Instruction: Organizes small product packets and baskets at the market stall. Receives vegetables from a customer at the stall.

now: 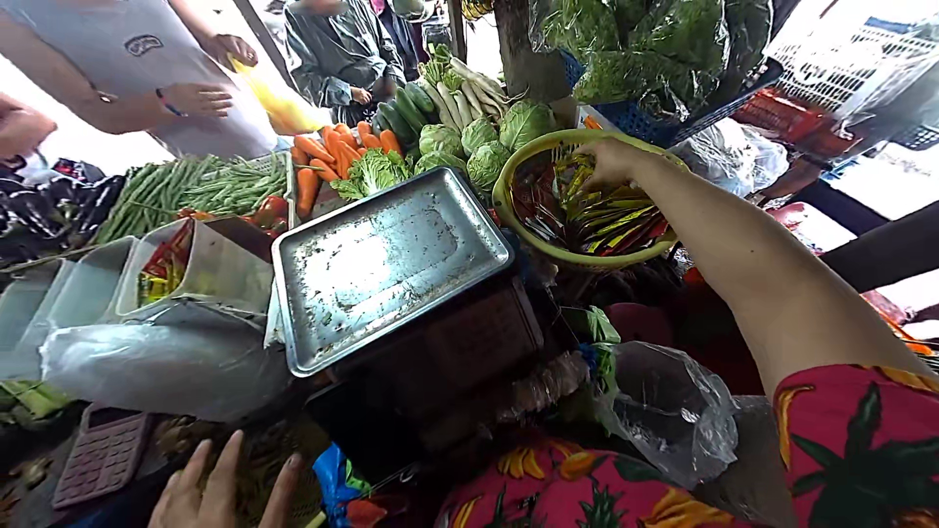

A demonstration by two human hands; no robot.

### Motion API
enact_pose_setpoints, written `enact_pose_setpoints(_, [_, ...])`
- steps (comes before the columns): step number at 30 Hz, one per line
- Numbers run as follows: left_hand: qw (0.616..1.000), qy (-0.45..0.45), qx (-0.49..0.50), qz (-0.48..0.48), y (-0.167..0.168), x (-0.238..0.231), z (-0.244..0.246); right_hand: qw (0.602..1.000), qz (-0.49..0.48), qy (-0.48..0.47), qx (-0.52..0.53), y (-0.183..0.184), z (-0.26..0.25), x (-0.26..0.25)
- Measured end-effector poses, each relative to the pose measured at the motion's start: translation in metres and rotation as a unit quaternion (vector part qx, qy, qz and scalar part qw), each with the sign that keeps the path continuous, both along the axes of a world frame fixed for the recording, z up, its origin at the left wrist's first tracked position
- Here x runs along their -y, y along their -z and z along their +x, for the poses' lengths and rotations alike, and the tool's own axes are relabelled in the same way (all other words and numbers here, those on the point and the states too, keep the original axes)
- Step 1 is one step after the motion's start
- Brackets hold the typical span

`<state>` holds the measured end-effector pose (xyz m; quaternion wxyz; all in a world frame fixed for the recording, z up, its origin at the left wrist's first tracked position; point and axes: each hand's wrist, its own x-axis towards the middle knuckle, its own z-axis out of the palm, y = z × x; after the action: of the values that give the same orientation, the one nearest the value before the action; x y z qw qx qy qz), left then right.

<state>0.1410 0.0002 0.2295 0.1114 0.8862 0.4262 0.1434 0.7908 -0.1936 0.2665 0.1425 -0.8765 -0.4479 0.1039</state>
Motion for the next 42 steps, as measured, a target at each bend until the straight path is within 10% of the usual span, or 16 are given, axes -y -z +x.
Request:
enact_pose_setpoints(4, [0.974,0.134,0.182,0.027,-0.035,0.020,0.039,0.986,0.168,0.002,-0.009,-0.040,-0.017,0.007])
enact_pose_setpoints(7, [0.885,0.268,0.332,-0.186,-0.053,0.056,0.093,0.953,0.300,-0.033,0.008,-0.090,-0.090,0.007])
enact_pose_setpoints(11, [0.595,0.368,0.428,-0.572,-0.052,0.083,0.157,0.883,0.431,-0.167,0.087,-0.102,-0.248,0.005])
enact_pose_setpoints(14, [0.435,0.264,0.492,-0.706,-0.057,0.092,0.171,0.849,0.437,-0.258,0.147,-0.050,-0.343,0.007])
enact_pose_setpoints(22, [0.321,0.191,0.486,-0.790,-0.019,0.075,0.160,0.875,0.397,-0.247,-0.125,0.004,-0.373,0.057])
enact_pose_setpoints(26, [0.321,0.202,0.468,-0.798,-0.019,0.077,0.157,0.853,0.179,-0.350,-0.344,-0.022,-0.315,0.124])
enact_pose_setpoints(31, [0.412,0.242,0.342,-0.809,-0.024,0.086,0.152,0.984,0.085,-0.071,-0.142,-0.053,-0.265,0.131])
enact_pose_setpoints(38, [0.498,0.606,0.100,-0.612,-0.009,0.098,0.126,0.994,0.026,0.088,0.055,-0.035,-0.109,0.031])
enact_pose_setpoints(42, [0.522,0.550,0.148,-0.635,0.000,0.091,0.104,0.986,-0.127,0.100,0.037,-0.018,-0.076,0.001])
